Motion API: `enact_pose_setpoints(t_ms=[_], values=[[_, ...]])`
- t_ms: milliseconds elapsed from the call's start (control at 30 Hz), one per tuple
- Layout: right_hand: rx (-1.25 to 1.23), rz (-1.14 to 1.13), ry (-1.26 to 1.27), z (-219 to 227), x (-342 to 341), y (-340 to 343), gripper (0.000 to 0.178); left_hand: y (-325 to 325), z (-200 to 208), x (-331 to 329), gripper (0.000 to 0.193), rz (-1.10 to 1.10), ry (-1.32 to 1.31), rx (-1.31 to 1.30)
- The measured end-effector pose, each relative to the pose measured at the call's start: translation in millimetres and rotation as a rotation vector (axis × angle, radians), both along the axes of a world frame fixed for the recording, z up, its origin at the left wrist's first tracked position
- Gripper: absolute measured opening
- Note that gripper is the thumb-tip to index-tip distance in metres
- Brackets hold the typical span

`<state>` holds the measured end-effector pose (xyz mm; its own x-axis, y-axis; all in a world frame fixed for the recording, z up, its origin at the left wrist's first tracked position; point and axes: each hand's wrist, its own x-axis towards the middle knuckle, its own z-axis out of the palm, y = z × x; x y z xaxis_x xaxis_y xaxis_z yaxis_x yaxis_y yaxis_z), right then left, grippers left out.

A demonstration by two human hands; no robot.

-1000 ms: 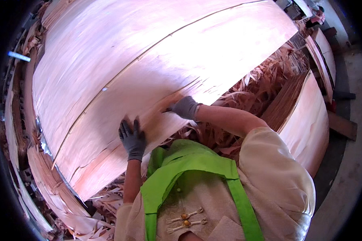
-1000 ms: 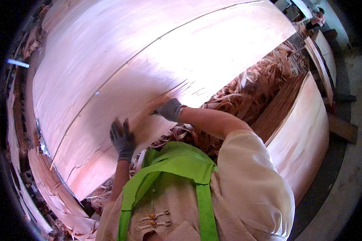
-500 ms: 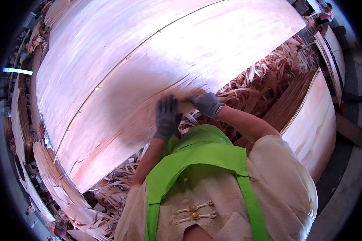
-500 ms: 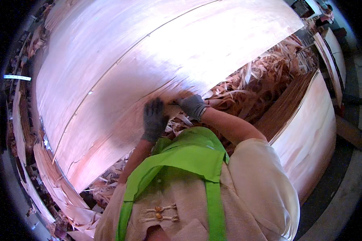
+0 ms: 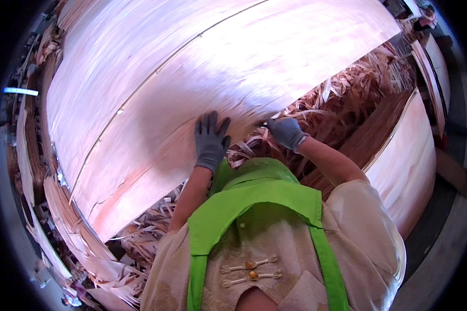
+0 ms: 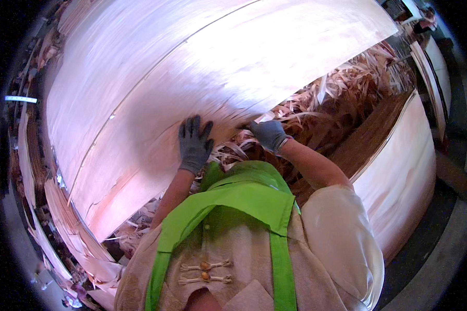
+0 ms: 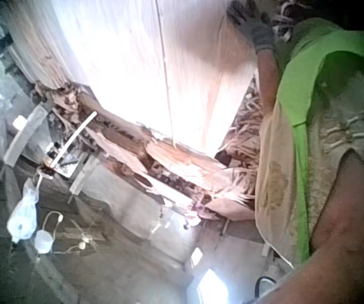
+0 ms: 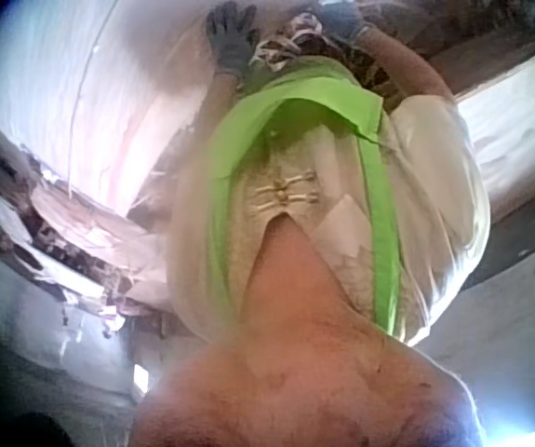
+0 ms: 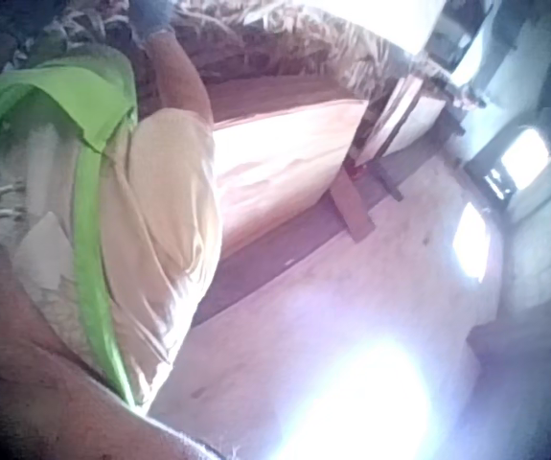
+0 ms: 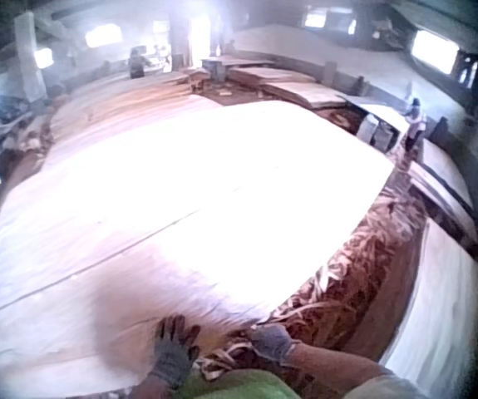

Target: The person handles and processes wood veneer sheets by hand and using a blade, moving pieces to a large pile, and trimming edges on a workbench.

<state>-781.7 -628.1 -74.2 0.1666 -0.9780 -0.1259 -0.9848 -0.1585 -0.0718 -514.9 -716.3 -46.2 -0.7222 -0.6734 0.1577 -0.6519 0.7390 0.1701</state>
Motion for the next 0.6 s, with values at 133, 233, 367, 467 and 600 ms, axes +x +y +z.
enact_pose_setpoints(t_ms=[133, 233, 367, 467, 600], values=[[0.050, -0.008, 0.011, -5, -16, 6, 0.012, 1, -1, 2, 0.057, -0.010, 0.029, -0.014], [0.061, -0.023, 0.068, 0, -12, 6, 0.012, 0, 2, 3, 0.057, 0.007, 0.036, 0.003], [0.071, -0.017, 0.074, 2, -14, 4, 0.011, -2, -9, 6, 0.055, 0.009, 0.032, -0.022], [0.151, -0.005, 0.260, -7, -38, 20, 0.014, 1, -10, 3, 0.055, -0.011, 0.044, -0.030], [0.192, -0.243, 0.443, 40, -128, 98, 0.022, -9, -11, -1, 0.057, 0.004, 0.117, -0.041]])
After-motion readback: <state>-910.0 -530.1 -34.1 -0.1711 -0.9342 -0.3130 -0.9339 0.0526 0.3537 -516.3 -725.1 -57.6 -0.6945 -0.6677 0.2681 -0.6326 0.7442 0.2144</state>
